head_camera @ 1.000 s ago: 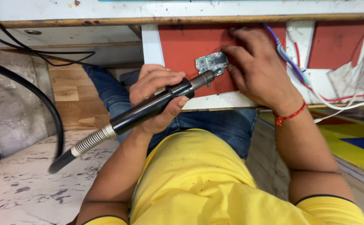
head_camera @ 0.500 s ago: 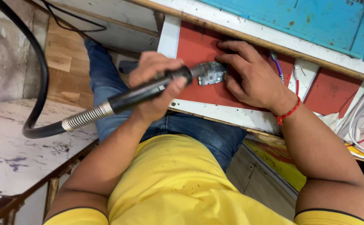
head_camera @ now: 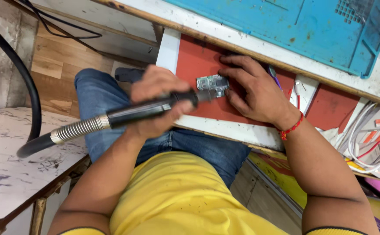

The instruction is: The person scrubs a small circuit board with a brush and then uses a hot air gun to heat the board. The person works on a red mat on a cluttered workbench.

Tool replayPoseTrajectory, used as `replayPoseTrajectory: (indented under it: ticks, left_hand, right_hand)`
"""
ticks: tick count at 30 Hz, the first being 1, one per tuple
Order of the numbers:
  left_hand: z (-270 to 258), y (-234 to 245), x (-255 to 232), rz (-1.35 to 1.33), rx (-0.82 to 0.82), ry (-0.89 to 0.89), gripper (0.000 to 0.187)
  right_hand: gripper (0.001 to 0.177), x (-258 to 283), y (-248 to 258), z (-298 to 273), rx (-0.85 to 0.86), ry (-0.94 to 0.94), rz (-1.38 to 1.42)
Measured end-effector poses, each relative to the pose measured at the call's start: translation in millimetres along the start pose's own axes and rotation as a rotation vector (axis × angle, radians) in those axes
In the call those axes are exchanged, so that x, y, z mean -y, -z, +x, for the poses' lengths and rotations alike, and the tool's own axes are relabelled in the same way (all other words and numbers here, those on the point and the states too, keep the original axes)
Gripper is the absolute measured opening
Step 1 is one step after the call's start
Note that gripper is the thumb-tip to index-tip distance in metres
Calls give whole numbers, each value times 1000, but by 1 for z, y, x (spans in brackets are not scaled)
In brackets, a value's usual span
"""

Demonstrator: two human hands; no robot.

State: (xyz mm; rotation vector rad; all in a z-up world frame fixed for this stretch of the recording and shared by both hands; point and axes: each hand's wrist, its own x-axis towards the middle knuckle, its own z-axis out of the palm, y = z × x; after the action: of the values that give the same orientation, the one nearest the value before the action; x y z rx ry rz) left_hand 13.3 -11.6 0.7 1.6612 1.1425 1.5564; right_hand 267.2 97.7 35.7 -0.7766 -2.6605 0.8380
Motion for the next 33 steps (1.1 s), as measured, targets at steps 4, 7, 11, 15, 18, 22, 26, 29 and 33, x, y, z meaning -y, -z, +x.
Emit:
replayPoseTrajectory:
  ticks: [4,7,11,15,18,22,26,29,33]
  left_hand:
    - [-5,-2,-1,19,-88,63,32]
    - [-5,-2,-2,9,-90,89,32]
    - [-2,-2,-2,2,-140,132,31]
    - [-5,-4,-3,27,9,28,33]
    - [-7,-7,-1,66,-221,64,29]
    - [-10,-4,3,31,-73,30,27]
    - [-15,-1,-3,28,-81,83,27]
    - [-4,0,-3,55,-66,25,27]
    - [-11,-7,-11,76,-105,99,27]
  right_hand:
    - [47,-1,-2,-1,-19,-8,19]
    - [45,-1,-3,-2,-31,-27,11]
    - [43,-4,-1,-1,-32,-2,21]
    - [43,-6,-2,-7,-33,13,14]
    - [42,-5,-2,-9,-36,20,-6]
    - [42,-3,-2,-9,-61,6,-64]
    - [40,0,-4,-10,-51,13,-6]
    - [41,-3,2,-4,-56,40,-10]
    - [41,0,-2,-14,-49,34,-18]
